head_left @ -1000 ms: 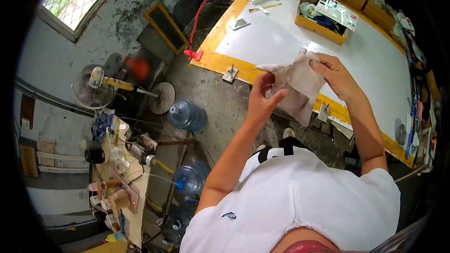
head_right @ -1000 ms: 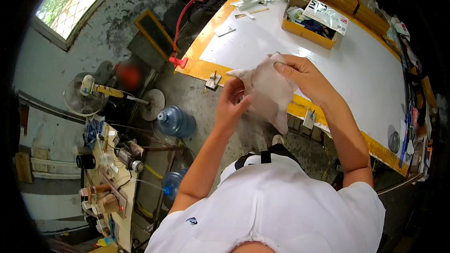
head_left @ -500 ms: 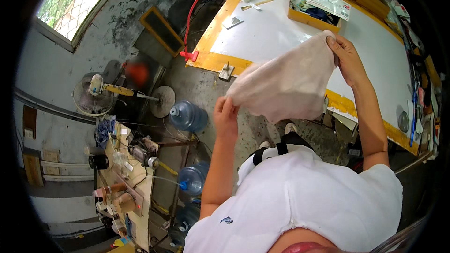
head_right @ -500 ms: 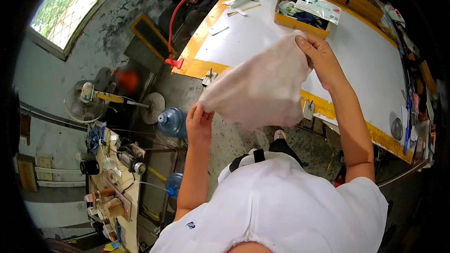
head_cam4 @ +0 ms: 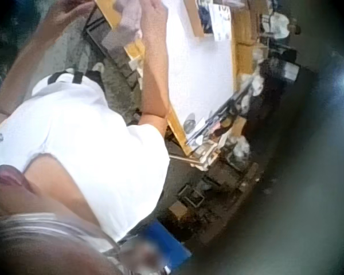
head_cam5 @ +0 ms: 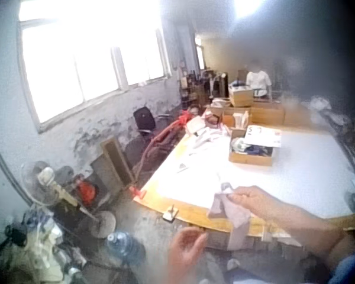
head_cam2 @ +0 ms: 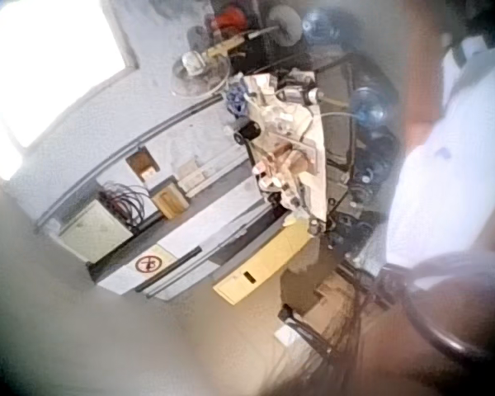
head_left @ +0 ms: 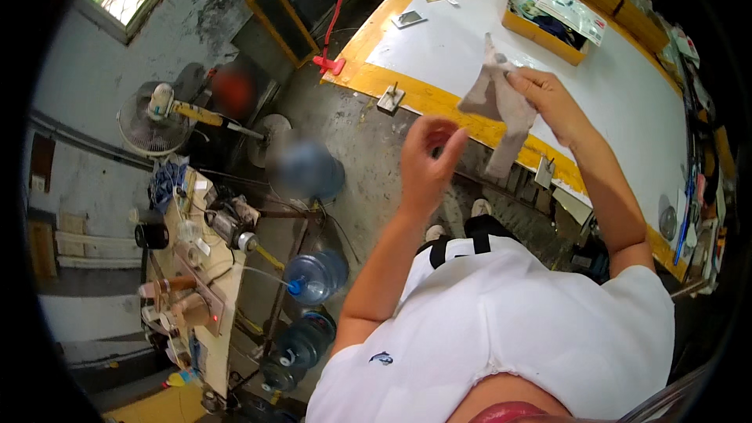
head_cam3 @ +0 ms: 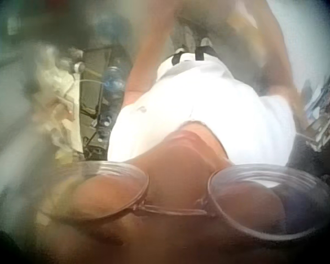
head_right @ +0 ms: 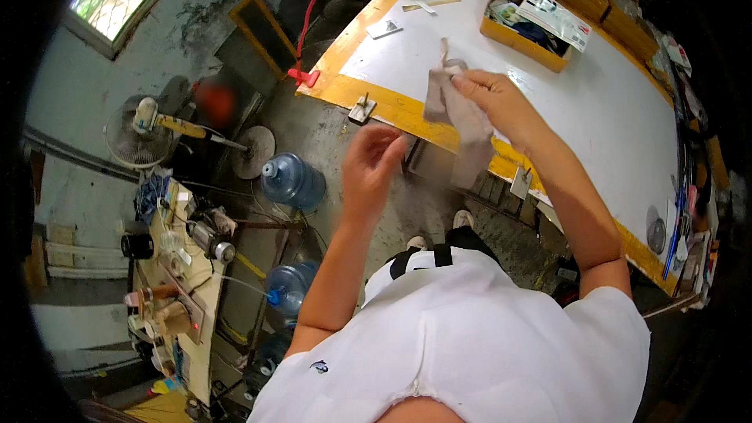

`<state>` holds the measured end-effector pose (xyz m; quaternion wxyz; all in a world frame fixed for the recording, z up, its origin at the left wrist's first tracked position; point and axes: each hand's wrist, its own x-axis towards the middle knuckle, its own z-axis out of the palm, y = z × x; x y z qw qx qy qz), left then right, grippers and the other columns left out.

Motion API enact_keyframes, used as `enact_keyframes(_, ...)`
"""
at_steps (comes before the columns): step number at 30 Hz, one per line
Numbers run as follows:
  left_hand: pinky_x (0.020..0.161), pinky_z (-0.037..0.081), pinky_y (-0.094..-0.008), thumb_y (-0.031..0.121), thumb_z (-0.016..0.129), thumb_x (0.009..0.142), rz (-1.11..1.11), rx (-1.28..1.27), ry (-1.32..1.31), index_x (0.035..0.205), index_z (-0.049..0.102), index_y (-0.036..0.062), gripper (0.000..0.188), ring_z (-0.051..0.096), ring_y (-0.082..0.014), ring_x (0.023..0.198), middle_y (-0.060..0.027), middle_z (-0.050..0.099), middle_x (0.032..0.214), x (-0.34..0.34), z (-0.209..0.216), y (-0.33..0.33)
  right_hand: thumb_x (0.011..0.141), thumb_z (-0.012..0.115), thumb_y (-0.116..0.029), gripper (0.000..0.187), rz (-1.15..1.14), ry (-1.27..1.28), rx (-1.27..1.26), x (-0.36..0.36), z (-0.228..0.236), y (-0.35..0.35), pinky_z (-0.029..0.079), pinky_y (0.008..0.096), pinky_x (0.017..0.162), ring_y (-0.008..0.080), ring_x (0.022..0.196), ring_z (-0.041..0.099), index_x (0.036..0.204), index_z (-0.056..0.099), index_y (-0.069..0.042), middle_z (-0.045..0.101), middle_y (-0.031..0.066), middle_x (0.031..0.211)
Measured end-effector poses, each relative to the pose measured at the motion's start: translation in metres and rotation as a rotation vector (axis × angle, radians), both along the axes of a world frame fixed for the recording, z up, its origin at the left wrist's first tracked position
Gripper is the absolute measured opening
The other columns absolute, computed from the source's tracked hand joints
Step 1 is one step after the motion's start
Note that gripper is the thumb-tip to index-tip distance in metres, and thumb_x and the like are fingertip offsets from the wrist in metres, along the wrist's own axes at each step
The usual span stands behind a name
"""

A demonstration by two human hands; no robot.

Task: The person walks through a workshop, moves several large water jugs, and then wipes a large white table surface with a cloth. The person handles a glass and a cloth during the cleaning process.

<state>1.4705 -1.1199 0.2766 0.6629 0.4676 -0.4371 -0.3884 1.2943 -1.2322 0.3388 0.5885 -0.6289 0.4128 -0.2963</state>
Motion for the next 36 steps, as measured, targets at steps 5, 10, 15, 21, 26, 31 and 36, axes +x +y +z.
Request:
enact_keyframes(5, 0.071, 0.046, -0.0256, 0.018, 0.068, 0.076, 0.083, -0.036, -0.137, 0.091, 0.056, 0.0010, 0.025, 0.058, -0.0135, 0.079, -0.0065, 0.060, 0.086, -0.022, 0.007, -0.028, 0.089, 0.052, -0.028, 0.033, 0.073, -0.040, 0.079, 0.022, -0.010, 0.020, 0.041, 0.0212, 0.075, 0.0073, 0.084, 0.051, 0.108, 0.060, -0.002, 0.060, 0.0010, 0.092)
enact_keyframes(10, 0.068, 0.047, -0.0254, 0.013, 0.069, 0.073, 0.215, -0.138, -0.490, 0.090, 0.056, -0.0002, 0.025, 0.058, -0.0147, 0.073, -0.0074, 0.058, 0.081, -0.028, 0.008, -0.027, 0.090, 0.050, -0.028, 0.032, 0.121, -0.144, 0.164, 0.017, -0.028, 0.022, 0.041, 0.0207, 0.073, 0.0070, 0.082, 0.052, 0.107, 0.059, -0.002, 0.060, 0.0010, 0.091)
enact_keyframes(15, 0.066, 0.047, -0.0264, 0.009, 0.068, 0.071, 0.244, -0.169, -0.396, 0.084, 0.055, 0.0013, 0.020, 0.057, -0.0159, 0.069, -0.0072, 0.056, 0.080, -0.028, 0.001, -0.028, 0.091, 0.049, -0.028, 0.029, 0.148, -0.202, 0.328, 0.014, -0.030, 0.026, 0.042, 0.0197, 0.072, 0.0058, 0.081, 0.052, 0.104, 0.060, -0.004, 0.059, 0.0000, 0.090)
enact_keyframes(21, 0.063, 0.046, -0.0264, 0.008, 0.066, 0.071, 0.343, -0.054, -0.522, 0.082, 0.055, 0.0016, 0.016, 0.056, -0.0160, 0.067, -0.0065, 0.055, 0.076, -0.029, -0.002, -0.027, 0.092, 0.047, -0.028, 0.028, 0.191, -0.278, 0.300, 0.017, -0.035, 0.035, 0.041, 0.0210, 0.079, 0.0058, 0.089, 0.051, 0.103, 0.059, -0.005, 0.058, 0.0002, 0.093)
enact_keyframes(26, 0.063, 0.046, -0.0265, 0.008, 0.061, 0.076, 0.292, -0.005, -0.328, 0.082, 0.055, 0.0008, 0.011, 0.056, -0.0152, 0.068, -0.0046, 0.056, 0.076, -0.020, -0.014, -0.026, 0.092, 0.046, -0.028, 0.028, 0.238, -0.306, 0.216, 0.028, -0.017, 0.046, 0.041, 0.0234, 0.086, 0.0081, 0.096, 0.053, 0.101, 0.059, -0.005, 0.060, 0.0015, 0.100)
enact_keyframes(31, 0.074, 0.049, -0.0293, 0.009, 0.051, 0.083, 0.093, 0.073, 0.332, 0.089, 0.054, 0.0024, 0.009, 0.058, -0.0146, 0.073, -0.0034, 0.057, 0.082, 0.019, -0.023, -0.015, 0.092, 0.045, -0.030, 0.029, 0.034, -0.359, 0.265, -0.006, -0.042, 0.015, 0.049, 0.0268, 0.078, 0.0116, 0.083, 0.060, 0.102, 0.057, -0.005, 0.063, 0.0050, 0.094)
enact_keyframes(36, 0.076, 0.050, -0.0321, 0.011, 0.047, 0.086, 0.141, 0.158, 0.573, 0.096, 0.049, 0.0018, 0.014, 0.059, -0.0159, 0.078, -0.0062, 0.058, 0.086, 0.072, -0.049, 0.020, 0.092, 0.046, -0.032, 0.030, -0.133, -0.355, 0.127, -0.032, -0.035, -0.005, 0.053, 0.0270, 0.065, 0.0123, 0.072, 0.062, 0.101, 0.056, -0.006, 0.062, 0.0060, 0.084)
